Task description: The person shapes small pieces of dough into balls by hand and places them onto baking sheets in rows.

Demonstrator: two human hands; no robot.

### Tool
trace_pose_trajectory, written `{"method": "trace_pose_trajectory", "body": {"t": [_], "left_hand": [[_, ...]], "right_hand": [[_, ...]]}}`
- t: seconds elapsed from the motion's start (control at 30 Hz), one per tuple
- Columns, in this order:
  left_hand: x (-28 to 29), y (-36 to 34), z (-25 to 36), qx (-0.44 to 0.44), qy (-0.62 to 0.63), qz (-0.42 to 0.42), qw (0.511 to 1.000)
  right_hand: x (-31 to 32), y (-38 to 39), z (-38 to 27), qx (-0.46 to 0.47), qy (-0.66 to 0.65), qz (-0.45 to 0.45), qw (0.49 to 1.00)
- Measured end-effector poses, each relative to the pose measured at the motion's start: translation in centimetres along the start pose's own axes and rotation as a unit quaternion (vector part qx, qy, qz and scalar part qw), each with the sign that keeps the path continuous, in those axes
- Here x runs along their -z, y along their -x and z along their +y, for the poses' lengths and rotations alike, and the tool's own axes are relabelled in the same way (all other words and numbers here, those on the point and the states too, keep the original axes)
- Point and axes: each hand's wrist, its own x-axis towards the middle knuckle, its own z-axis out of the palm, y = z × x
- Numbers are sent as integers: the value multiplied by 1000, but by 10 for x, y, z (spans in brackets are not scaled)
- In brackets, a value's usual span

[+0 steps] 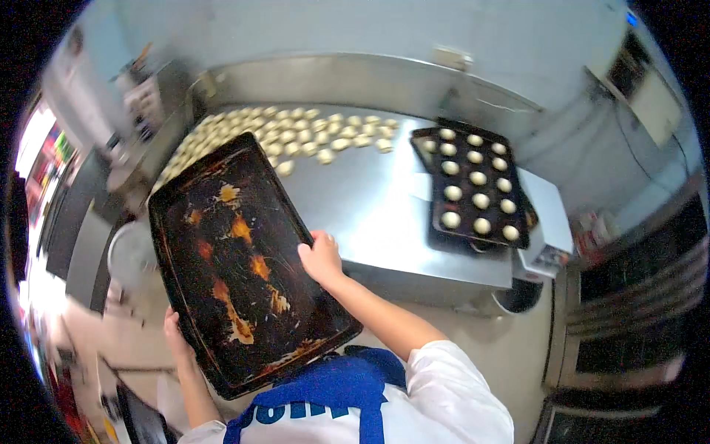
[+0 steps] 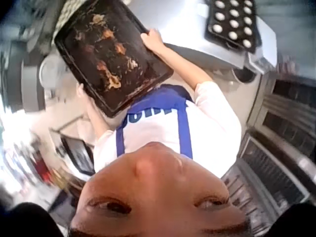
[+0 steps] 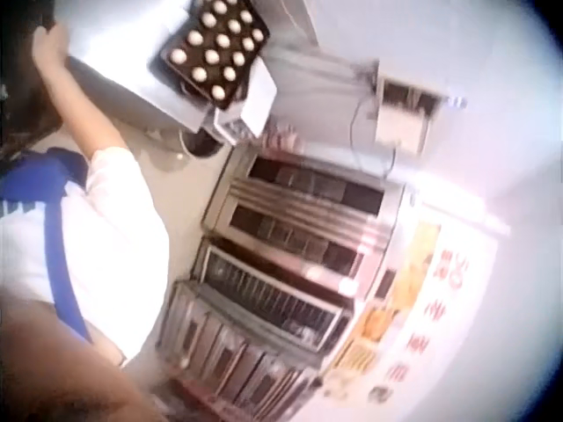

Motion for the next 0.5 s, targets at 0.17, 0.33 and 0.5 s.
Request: {"method": "trace_pose_trajectory", "body": {"t": [0.17,0.33,0.5], "left_hand": [[12,-9,116,68,-44,-159,984],[-8,-66,170,75,-117,-292,946],[-73,-159,82,77,-197,-439,873]], "right_hand": [[11,150,-7,-48,-67,200,976],[-28,243,-53,-92,-92,384,914],[-75,235,-16,-171,-234,411,864]]}}
